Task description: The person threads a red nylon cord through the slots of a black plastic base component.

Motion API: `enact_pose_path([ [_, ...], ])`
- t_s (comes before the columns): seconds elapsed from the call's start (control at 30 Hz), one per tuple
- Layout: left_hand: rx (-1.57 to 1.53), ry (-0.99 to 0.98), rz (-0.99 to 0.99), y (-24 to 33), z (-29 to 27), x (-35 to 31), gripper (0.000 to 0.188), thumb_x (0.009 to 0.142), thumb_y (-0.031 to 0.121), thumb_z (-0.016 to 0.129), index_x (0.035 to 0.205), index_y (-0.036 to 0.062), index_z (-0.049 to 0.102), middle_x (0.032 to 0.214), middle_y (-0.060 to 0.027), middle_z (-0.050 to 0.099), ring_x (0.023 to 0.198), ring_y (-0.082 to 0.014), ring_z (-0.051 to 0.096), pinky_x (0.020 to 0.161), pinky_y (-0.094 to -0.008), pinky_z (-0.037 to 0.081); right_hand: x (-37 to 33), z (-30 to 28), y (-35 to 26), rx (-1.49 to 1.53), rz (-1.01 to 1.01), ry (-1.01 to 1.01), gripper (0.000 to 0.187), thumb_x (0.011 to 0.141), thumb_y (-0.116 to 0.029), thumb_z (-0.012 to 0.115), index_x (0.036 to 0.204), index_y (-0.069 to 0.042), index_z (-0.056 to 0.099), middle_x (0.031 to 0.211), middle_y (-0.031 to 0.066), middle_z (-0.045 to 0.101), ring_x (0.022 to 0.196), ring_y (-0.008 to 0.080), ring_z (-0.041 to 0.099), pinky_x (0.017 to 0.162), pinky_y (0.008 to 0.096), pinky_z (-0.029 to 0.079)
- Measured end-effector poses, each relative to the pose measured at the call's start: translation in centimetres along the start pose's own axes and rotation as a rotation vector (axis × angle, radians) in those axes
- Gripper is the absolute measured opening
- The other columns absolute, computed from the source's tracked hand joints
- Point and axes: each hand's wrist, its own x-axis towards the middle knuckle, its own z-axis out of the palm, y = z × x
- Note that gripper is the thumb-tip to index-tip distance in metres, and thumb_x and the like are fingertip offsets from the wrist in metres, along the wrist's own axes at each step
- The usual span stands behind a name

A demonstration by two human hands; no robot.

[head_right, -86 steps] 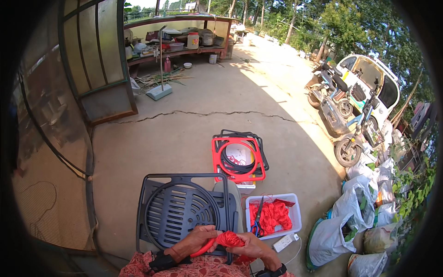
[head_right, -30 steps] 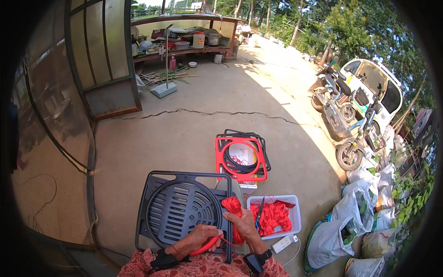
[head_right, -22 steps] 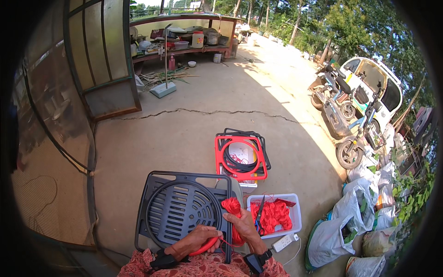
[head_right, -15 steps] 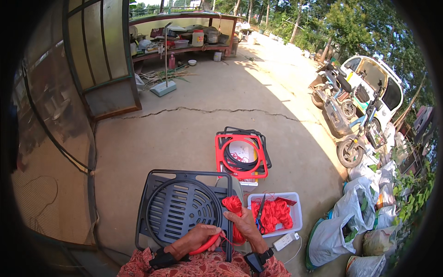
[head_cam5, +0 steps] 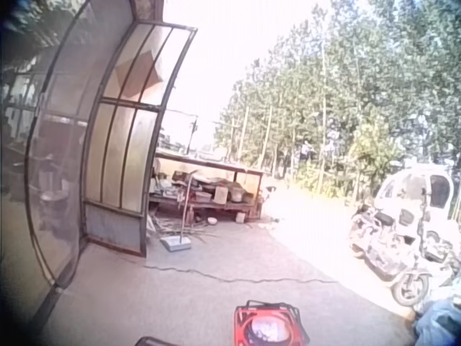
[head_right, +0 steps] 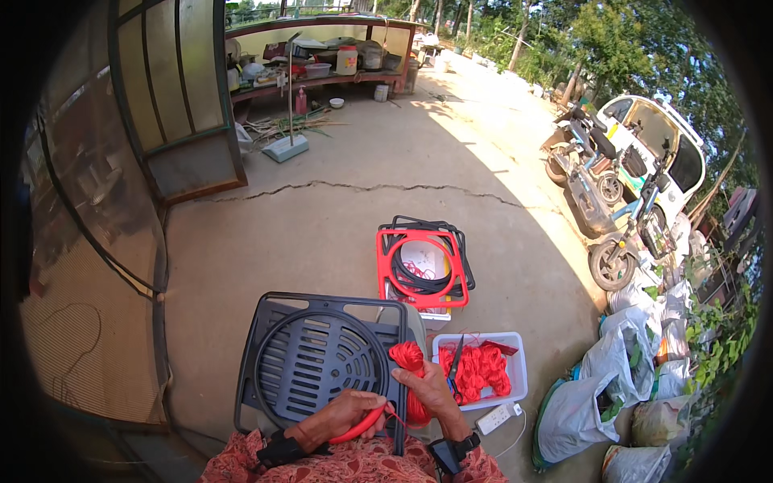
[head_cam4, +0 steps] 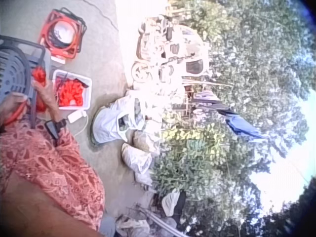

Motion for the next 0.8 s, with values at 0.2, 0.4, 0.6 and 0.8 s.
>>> enact_pose_path([
  [0.2, 0.011, 0.017, 0.09, 0.3, -0.9, 0.6, 0.03, 0.098, 0.023, 0.051, 0.101, -0.0056, 0.061, 0.069, -0.0116, 0.063, 0.049, -0.0177, 0.06, 0.044, -0.0266, 0.049, -3.3, -1.4, -3.3, -0.142, 0.297, -0.166, 0.032, 0.086, -0.023, 0.073, 0.108, -0.003, 0.063, 0.08, 0.0008, 0.066, 0.068, 0.0095, 0.062, 0.066, 0.025, 0.05],
  [0.4, 0.032, 0.032, 0.081, 1.2, -0.4, 0.7, 0.029, 0.098, 0.023, 0.052, 0.099, -0.0046, 0.062, 0.068, -0.0108, 0.063, 0.049, -0.0162, 0.059, 0.044, -0.025, 0.048, -7.0, -1.8, -0.6, -0.163, 0.276, -0.372, 0.035, 0.088, -0.024, 0.07, 0.116, -0.005, 0.062, 0.094, 0.0025, 0.068, 0.075, 0.009, 0.062, 0.069, 0.0254, 0.051],
  [0.6, 0.017, 0.005, 0.101, 1.5, -0.7, 0.7, 0.03, 0.098, 0.021, 0.051, 0.103, -0.0058, 0.062, 0.067, -0.0098, 0.061, 0.048, -0.0149, 0.057, 0.043, -0.0245, 0.047, -8.3, -0.9, -1.2, -0.205, 0.35, -0.163, 0.024, 0.083, -0.011, 0.073, 0.103, -0.002, 0.065, 0.076, 0.0006, 0.065, 0.063, 0.0079, 0.059, 0.06, 0.0231, 0.047],
  [0.8, 0.004, 0.024, 0.047, 1.5, -0.6, 0.4, 0.028, 0.098, 0.02, 0.051, 0.104, -0.0063, 0.06, 0.066, -0.0102, 0.06, 0.046, -0.0151, 0.055, 0.043, -0.025, 0.046, -7.6, 0.3, -4.1, -0.223, 0.218, -0.022, 0.014, 0.081, -0.007, 0.072, 0.092, -0.001, 0.065, 0.066, 0.0021, 0.062, 0.056, 0.0093, 0.057, 0.056, 0.0244, 0.047],
])
